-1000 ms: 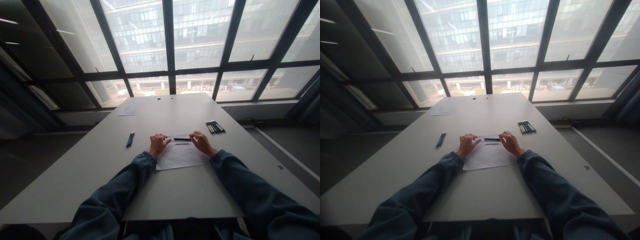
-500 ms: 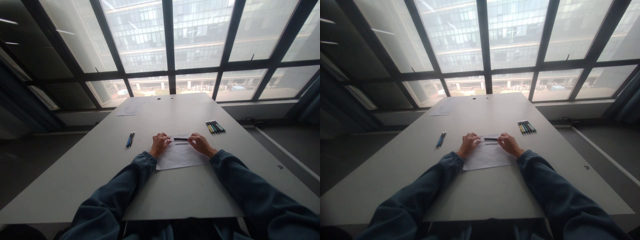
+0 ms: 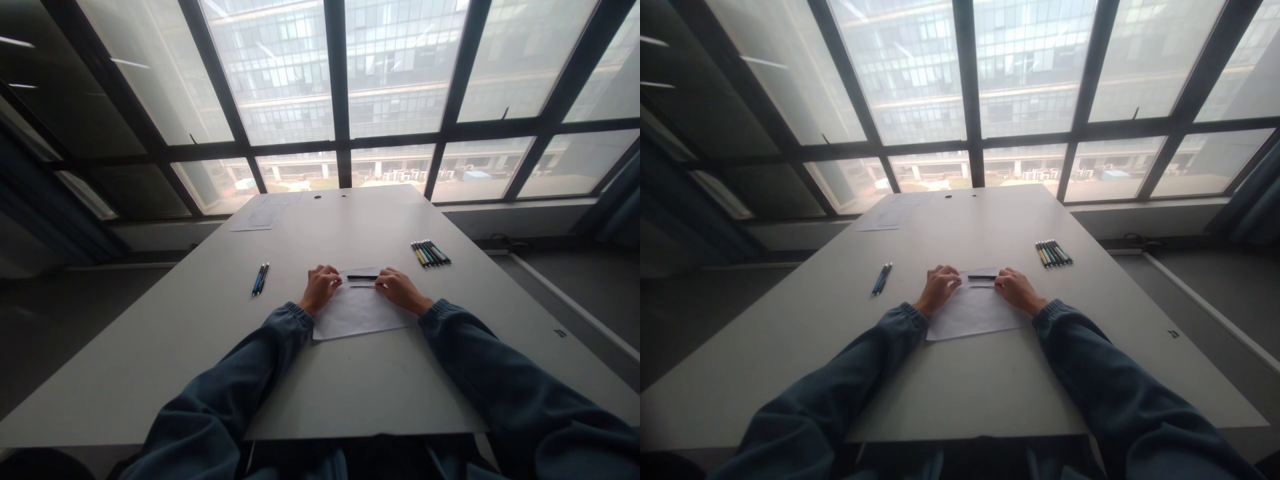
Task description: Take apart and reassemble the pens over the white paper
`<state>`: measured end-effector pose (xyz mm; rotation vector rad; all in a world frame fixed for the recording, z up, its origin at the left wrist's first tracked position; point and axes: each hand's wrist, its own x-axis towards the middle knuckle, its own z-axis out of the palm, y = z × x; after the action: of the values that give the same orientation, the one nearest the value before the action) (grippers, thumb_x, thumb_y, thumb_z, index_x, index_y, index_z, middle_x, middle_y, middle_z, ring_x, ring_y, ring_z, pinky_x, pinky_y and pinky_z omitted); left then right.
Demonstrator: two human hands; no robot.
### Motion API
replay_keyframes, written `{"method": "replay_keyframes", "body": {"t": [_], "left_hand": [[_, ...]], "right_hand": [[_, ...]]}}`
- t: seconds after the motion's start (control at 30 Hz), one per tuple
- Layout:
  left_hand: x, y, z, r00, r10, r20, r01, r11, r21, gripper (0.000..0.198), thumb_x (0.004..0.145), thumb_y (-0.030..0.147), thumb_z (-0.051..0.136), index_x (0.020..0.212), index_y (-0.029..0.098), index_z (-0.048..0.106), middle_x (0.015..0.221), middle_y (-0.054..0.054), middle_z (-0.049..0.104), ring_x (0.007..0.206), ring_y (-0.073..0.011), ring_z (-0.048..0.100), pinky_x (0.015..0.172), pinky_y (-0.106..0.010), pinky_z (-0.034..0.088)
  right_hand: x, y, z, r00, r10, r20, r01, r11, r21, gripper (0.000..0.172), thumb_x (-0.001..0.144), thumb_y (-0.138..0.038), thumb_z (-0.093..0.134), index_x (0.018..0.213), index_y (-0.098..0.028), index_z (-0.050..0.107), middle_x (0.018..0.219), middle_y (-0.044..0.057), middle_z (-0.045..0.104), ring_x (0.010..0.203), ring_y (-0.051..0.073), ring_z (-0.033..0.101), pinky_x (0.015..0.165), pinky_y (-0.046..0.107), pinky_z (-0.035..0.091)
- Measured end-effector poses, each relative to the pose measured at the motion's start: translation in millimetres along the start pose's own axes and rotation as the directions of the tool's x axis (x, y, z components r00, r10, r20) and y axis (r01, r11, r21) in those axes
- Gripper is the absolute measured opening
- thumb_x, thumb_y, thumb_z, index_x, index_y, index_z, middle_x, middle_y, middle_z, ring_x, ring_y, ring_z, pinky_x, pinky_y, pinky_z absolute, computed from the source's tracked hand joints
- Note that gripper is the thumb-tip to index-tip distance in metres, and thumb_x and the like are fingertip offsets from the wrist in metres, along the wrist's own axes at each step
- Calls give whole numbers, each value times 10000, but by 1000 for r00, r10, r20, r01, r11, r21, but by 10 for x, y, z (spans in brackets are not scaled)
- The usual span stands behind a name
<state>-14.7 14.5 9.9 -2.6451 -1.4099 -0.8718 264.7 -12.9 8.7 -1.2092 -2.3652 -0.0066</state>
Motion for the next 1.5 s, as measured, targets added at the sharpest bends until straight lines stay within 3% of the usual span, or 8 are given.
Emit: {"method": "replay_keyframes", "body": {"t": [0.77, 0.97, 1.13, 1.5], "left_hand": [[-2, 97, -40, 997, 74, 9, -73, 997, -34, 127, 909, 288, 645, 850, 233, 743, 1021, -51, 706, 992, -213, 581, 889, -387, 360], [0, 125, -50, 995, 93, 20, -91, 994, -61, 146, 926, 296, 613, 869, 235, 733, 1017, -46, 716, 997, -207, 586, 897, -377, 367], [-3, 164, -74, 994, 100, 50, -95, 991, -94, 177, 955, 312, 558, 918, 230, 710, 959, -50, 731, 995, -210, 594, 900, -377, 375], [-13, 209, -120, 989, 148, -1, -147, 979, -143, 203, 967, 325, 544, 877, 224, 696, 925, -31, 733, 960, -182, 612, 905, -349, 368]], "right_hand": [[14, -29, -2, 999, -1, -44, 0, 1000, -21, 153, 953, -183, 561, 856, -183, 679, 887, 60, 648, 883, 181, 558, 773, 272, 431], [16, -74, -36, 996, -5, -94, 7, 1000, 25, 164, 982, -222, 524, 891, -188, 656, 934, 65, 639, 893, 173, 570, 764, 258, 429], [15, -111, -49, 995, 2, -104, 8, 996, 90, 167, 996, -246, 502, 939, -198, 651, 900, 48, 657, 736, 142, 582, 675, 243, 406], [14, -126, -13, 991, -65, -115, 85, 980, 182, 140, 961, -246, 563, 913, -193, 684, 866, 49, 678, 785, 156, 602, 729, 255, 430]]}}
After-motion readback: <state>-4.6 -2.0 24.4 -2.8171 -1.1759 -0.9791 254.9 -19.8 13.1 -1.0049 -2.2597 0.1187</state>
